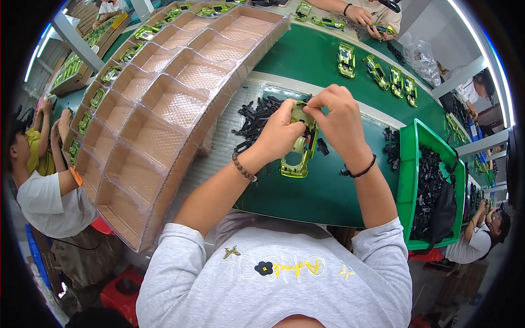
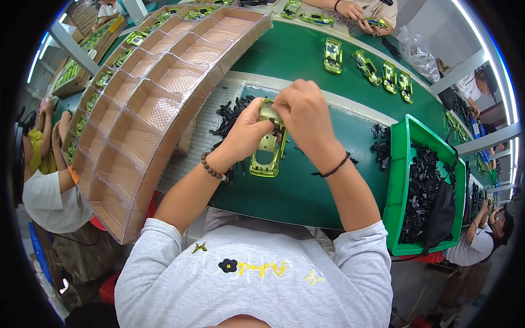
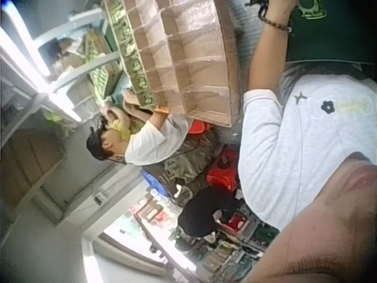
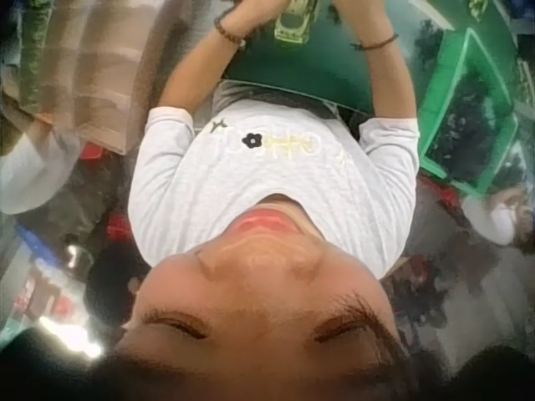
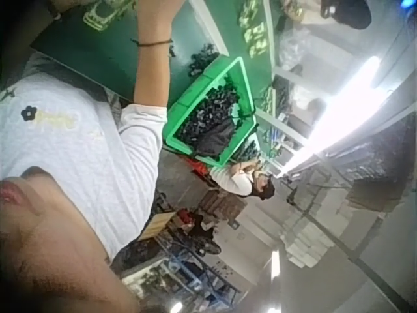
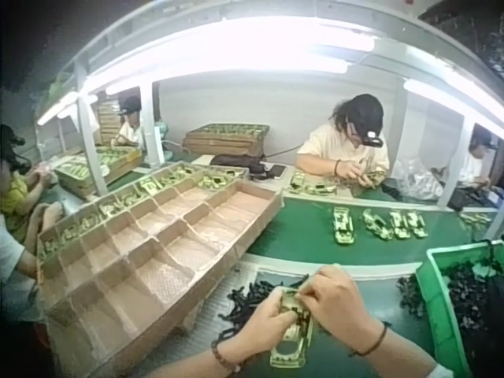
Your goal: The person assembles plastic toy cars by hand, joining chassis components and black plastic parts to toy car shells at a factory workbench.
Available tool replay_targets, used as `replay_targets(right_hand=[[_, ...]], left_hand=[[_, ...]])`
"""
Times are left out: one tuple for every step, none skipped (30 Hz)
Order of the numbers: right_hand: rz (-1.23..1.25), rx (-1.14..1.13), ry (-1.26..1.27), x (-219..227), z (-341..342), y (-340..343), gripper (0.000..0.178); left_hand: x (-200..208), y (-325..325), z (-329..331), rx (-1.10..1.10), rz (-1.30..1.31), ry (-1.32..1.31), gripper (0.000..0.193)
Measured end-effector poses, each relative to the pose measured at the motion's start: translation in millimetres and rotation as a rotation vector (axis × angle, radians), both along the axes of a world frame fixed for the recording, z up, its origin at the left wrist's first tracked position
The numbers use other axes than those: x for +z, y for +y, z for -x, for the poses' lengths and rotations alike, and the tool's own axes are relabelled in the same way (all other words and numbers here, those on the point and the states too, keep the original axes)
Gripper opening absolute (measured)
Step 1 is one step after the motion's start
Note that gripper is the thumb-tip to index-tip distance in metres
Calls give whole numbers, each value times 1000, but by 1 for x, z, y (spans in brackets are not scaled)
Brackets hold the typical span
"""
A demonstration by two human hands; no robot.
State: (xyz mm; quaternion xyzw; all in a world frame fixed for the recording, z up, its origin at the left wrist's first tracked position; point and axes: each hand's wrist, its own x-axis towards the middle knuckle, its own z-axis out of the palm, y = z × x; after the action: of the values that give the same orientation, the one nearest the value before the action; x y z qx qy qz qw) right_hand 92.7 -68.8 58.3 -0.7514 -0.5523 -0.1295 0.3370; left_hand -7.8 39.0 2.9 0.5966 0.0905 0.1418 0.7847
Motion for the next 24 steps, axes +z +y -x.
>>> replay_targets(right_hand=[[-1,-1,-1,6,-1,-1,5],[67,6,136,12,-3,-2,8],[133,9,274,16,-6,-3,11],[130,4,273,15,-14,-5,11],[236,108,522,12,-24,-7,13],[342,213,770,12,-28,-7,16],[431,196,656,15,-30,-8,22],[432,196,656,13,-29,-7,22],[389,139,569,11,-29,-5,21],[347,86,482,7,-31,-3,20],[351,96,475,-2,-41,-1,20],[212,-14,652,-17,-62,-2,21],[70,-122,824,-29,-83,-4,23],[71,-119,821,-39,-102,-4,23],[-171,-174,1152,-48,-119,1,25],[-431,-233,1475,-60,-137,6,28],[-470,-233,1648,-78,-161,15,28],[-502,-221,1823,-95,-181,30,28],[-560,-220,1952,-107,-187,50,20],[-609,-284,1949,-111,-182,71,20],[-642,-283,1938,-117,-186,85,20],[-688,-295,1921,-124,-195,93,20],[-734,-312,1943,-127,-198,104,20],[-796,-353,1962,-131,-206,107,19]], left_hand=[[0,0,0,-22,-39,10,28],[0,-1,0,-23,-41,10,28],[1,-2,0,-71,-46,22,29],[1,-3,0,-118,-51,34,31],[1,-3,0,-123,-53,34,31],[-1,-4,1,-125,-83,34,29],[-3,-3,1,-125,-113,34,28],[-7,0,1,-125,-113,34,28],[-5,4,-3,-46,-246,73,31],[-4,9,-4,38,-377,113,36],[-2,16,-3,151,-631,210,53],[18,19,-7,244,-852,296,64],[34,30,-16,275,-916,316,67],[57,42,-25,325,-977,316,61],[72,62,-33,345,-905,217,51],[90,83,-44,440,-953,216,44],[99,108,-57,553,-951,196,40],[101,140,-67,643,-993,254,38],[94,171,-74,730,-1033,311,36],[83,196,-75,752,-1096,415,35],[75,215,-79,766,-1157,509,34],[73,227,-84,741,-1198,640,35],[70,249,-86,786,-1201,737,38],[74,253,-93,784,-1206,799,40]])
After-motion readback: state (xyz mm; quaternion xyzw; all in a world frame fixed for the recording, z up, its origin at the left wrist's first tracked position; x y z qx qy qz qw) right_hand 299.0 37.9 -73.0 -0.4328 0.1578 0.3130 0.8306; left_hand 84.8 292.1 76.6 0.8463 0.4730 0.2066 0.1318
